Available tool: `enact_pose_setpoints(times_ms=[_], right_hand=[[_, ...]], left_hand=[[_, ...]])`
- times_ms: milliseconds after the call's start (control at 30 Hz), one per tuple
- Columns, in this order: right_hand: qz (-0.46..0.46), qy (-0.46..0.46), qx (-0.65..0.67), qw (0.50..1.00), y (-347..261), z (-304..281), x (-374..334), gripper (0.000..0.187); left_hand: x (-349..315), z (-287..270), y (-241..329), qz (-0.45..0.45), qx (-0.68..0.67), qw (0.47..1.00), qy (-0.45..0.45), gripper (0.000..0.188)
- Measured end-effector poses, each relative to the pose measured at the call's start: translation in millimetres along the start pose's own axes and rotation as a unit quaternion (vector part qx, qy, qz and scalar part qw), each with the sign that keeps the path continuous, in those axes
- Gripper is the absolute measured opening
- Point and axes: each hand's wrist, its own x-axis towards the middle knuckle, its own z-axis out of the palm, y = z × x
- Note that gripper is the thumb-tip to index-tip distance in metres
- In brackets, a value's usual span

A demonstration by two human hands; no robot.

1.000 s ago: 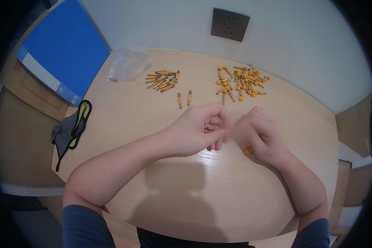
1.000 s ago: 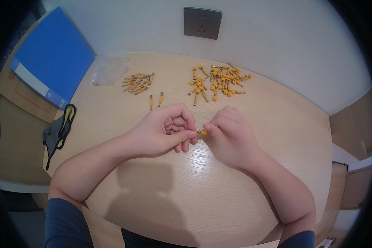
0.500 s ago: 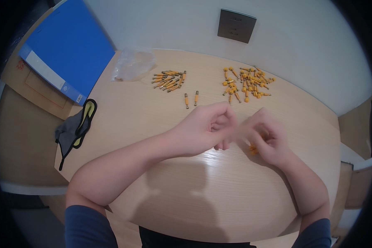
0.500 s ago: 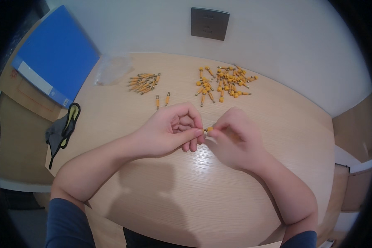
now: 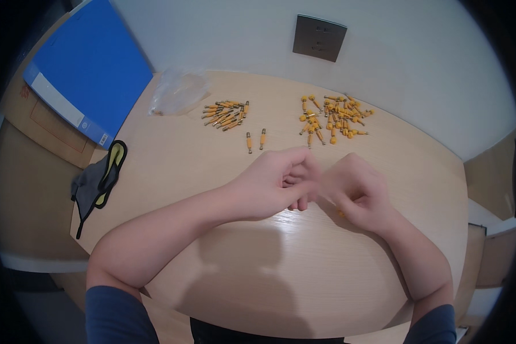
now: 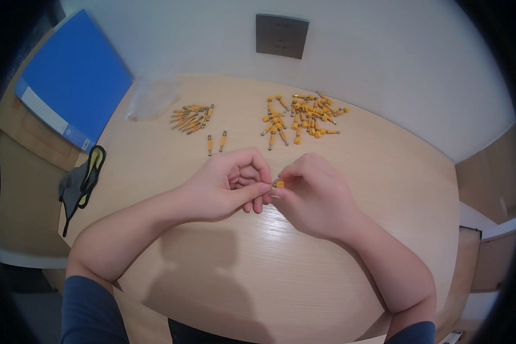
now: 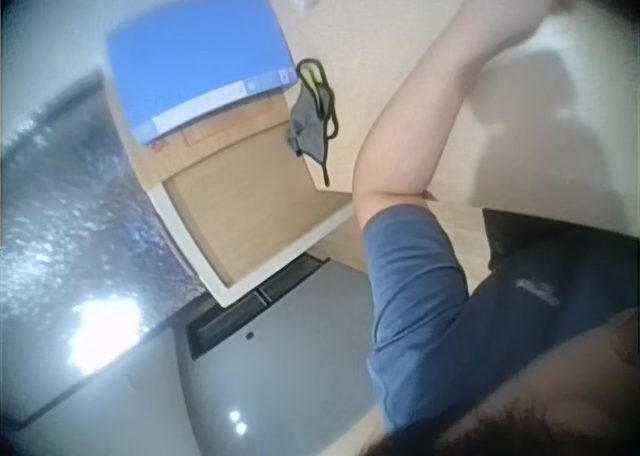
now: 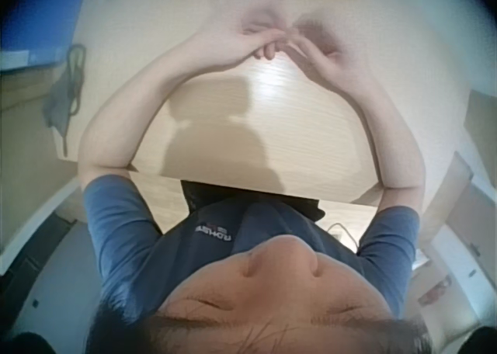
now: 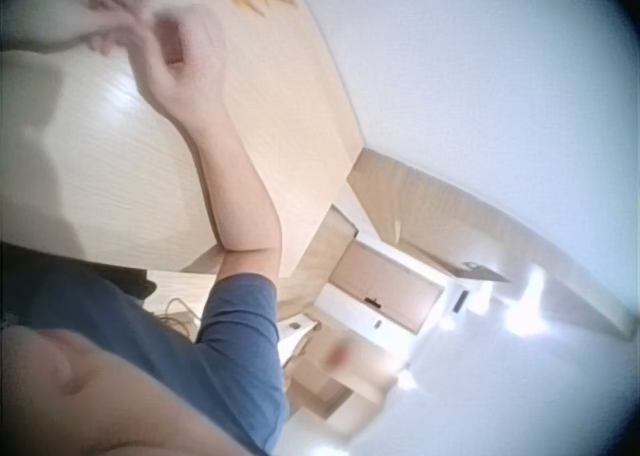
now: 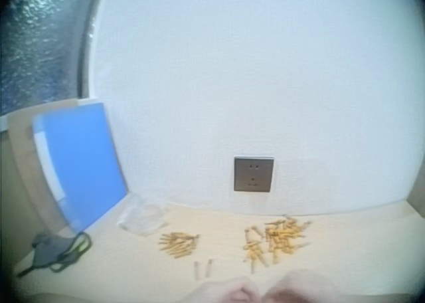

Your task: The person picks up small yellow plastic collars by hand and slides them onto metal pins one by one on a desk.

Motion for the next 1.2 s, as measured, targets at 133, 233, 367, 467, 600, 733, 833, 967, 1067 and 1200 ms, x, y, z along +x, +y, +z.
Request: enact_pose_setpoints(times_ms=[133,233,367,467,600,733,833,967,1067,1200], right_hand=[[-0.004,0.002,0.048,0.999,4,1,-1,0.019],[-0.033,-0.025,0.022,0.999,4,-3,1,0.018],[-0.031,-0.074,-0.011,0.997,3,-4,1,0.015],[-0.025,-0.093,-0.022,0.995,4,-4,0,0.015],[-0.039,-0.115,-0.038,0.992,-1,-7,3,0.017],[-0.011,-0.122,0.005,0.992,0,-9,5,0.015],[-0.011,-0.154,0.013,0.988,4,-15,6,0.013],[0.144,-0.098,0.154,0.973,3,-11,-1,0.013],[0.133,-0.087,0.172,0.972,2,-10,-1,0.010],[0.200,-0.025,0.246,0.948,-3,-7,1,0.010]], left_hand=[[1,-1,-3,0.002,0.000,1.000,-0.002,0.005],[1,-2,-5,0.007,-0.005,1.000,-0.014,0.005],[0,-2,-10,0.018,-0.003,1.000,-0.022,0.007],[-1,0,-11,0.024,-0.002,0.999,-0.026,0.008],[-3,2,-9,0.039,0.047,0.998,-0.017,0.008],[-4,0,-17,0.118,0.156,0.981,-0.016,0.007],[-6,1,-15,0.190,0.295,0.936,-0.015,0.008],[-2,6,-12,0.112,0.180,0.977,0.016,0.019],[0,5,-8,0.083,0.135,0.987,0.029,0.024],[2,3,-12,0.084,0.125,0.987,0.049,0.025]])
